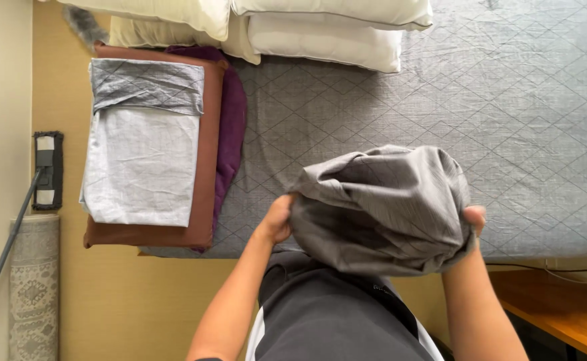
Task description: The person smooths a gray patterned bedsheet on a bed, then folds a gray pillowcase and places it on the bed. They pick up a white pillow and insert it into the pillowcase, adjusting the fabric to fit.
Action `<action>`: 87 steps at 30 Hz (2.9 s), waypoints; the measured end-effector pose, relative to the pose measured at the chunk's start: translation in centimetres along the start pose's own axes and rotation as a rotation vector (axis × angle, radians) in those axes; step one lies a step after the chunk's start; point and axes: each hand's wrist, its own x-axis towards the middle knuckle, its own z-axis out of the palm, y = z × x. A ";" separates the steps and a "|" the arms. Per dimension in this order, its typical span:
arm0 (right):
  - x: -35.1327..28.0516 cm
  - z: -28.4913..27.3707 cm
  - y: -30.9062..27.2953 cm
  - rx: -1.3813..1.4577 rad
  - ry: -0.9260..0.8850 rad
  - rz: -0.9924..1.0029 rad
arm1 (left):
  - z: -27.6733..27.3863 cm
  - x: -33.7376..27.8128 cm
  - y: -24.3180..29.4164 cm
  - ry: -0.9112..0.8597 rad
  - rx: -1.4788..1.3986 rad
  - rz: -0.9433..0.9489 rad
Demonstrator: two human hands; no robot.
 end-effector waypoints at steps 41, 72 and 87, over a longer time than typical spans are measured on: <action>8.6 9.3 4.5 -0.737 0.130 -0.332 | 7.1 -7.0 6.2 0.494 0.397 0.549; 4.0 -1.4 -3.0 -0.757 0.422 -0.373 | 5.1 -7.1 10.9 -0.060 0.612 0.501; 5.6 7.0 -4.3 -1.653 0.333 -0.242 | 18.9 -4.4 5.0 -0.116 1.950 0.569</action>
